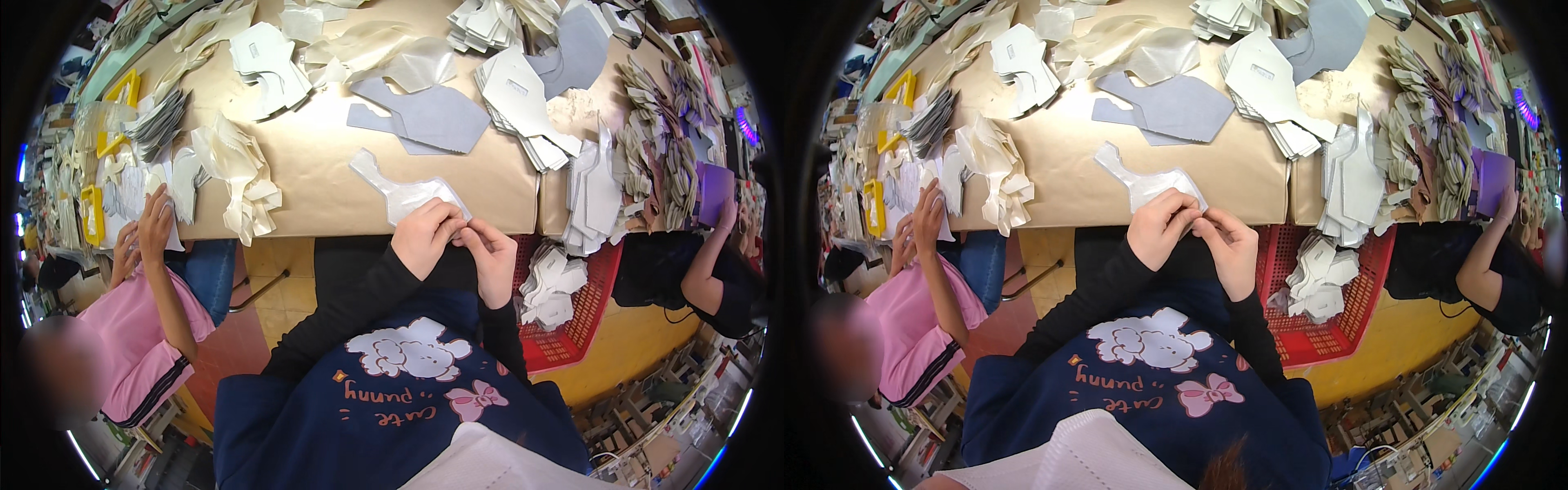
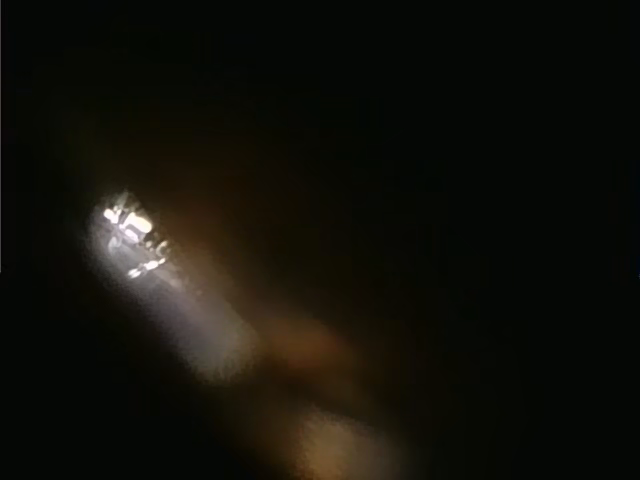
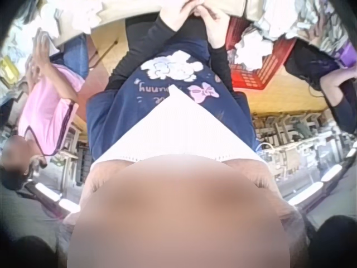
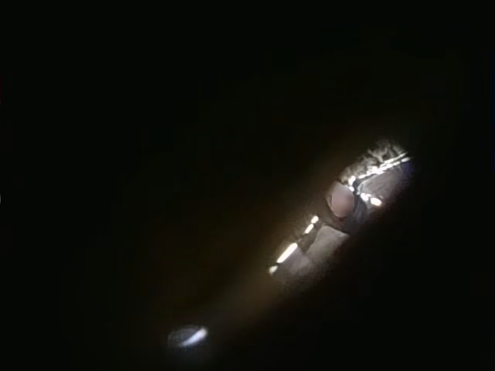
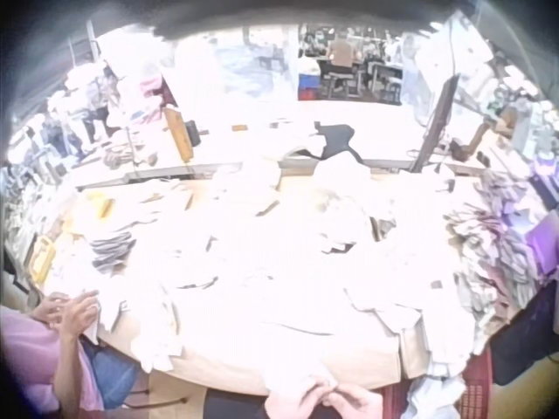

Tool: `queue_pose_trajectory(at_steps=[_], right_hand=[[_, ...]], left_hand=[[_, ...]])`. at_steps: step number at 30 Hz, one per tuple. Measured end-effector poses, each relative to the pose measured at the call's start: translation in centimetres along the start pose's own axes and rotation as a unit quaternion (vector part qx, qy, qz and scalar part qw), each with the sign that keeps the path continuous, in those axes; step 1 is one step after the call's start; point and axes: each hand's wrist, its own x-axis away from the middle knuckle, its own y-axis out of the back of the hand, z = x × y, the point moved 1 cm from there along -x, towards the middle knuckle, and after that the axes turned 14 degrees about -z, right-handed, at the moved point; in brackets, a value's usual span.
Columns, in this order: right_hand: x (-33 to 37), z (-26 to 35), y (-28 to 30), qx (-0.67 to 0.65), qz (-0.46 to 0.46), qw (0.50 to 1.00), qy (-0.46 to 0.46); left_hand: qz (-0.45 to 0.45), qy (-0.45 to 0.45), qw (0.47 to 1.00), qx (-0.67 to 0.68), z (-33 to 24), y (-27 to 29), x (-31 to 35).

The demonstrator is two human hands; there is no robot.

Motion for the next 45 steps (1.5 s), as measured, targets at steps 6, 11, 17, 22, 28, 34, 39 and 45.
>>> queue_pose_trajectory(at_steps=[6, 11, 17, 22, 28, 34, 39, 45], right_hand=[[-0.1, 0.1, 0.0, 0.019, 0.004, 1.000, 0.011], [0.0, -0.1, 0.1, 0.031, -0.063, 0.998, 0.005], [-1.5, -0.1, 2.1, 0.059, -0.113, 0.992, -0.011], [-2.4, 0.9, 3.3, 0.205, -0.147, 0.967, 0.048], [-1.5, 1.2, 2.6, 0.153, -0.062, 0.980, 0.109], [-0.9, 0.5, 2.2, 0.004, 0.001, 0.998, 0.057], [-1.5, 0.8, 2.0, 0.078, -0.066, 0.995, -0.012], [-1.0, 1.4, 1.6, 0.083, -0.088, 0.991, 0.064]], left_hand=[[0.069, 0.165, 0.980, 0.091, 1.1, 0.7, 0.0], [0.082, 0.217, 0.952, 0.200, 2.1, 0.7, 0.3], [0.052, 0.243, 0.813, 0.526, 3.2, 5.8, -0.8], [0.015, 0.235, 0.805, 0.545, 3.9, 9.1, -1.1], [0.060, 0.242, 0.853, 0.459, 2.8, 6.1, -0.3], [0.051, 0.090, 0.990, 0.092, 2.1, 4.3, -0.5], [0.009, -0.078, 0.995, -0.058, 3.4, 4.8, -0.5], [0.006, -0.142, 0.984, -0.111, 3.5, 4.4, -0.3]])
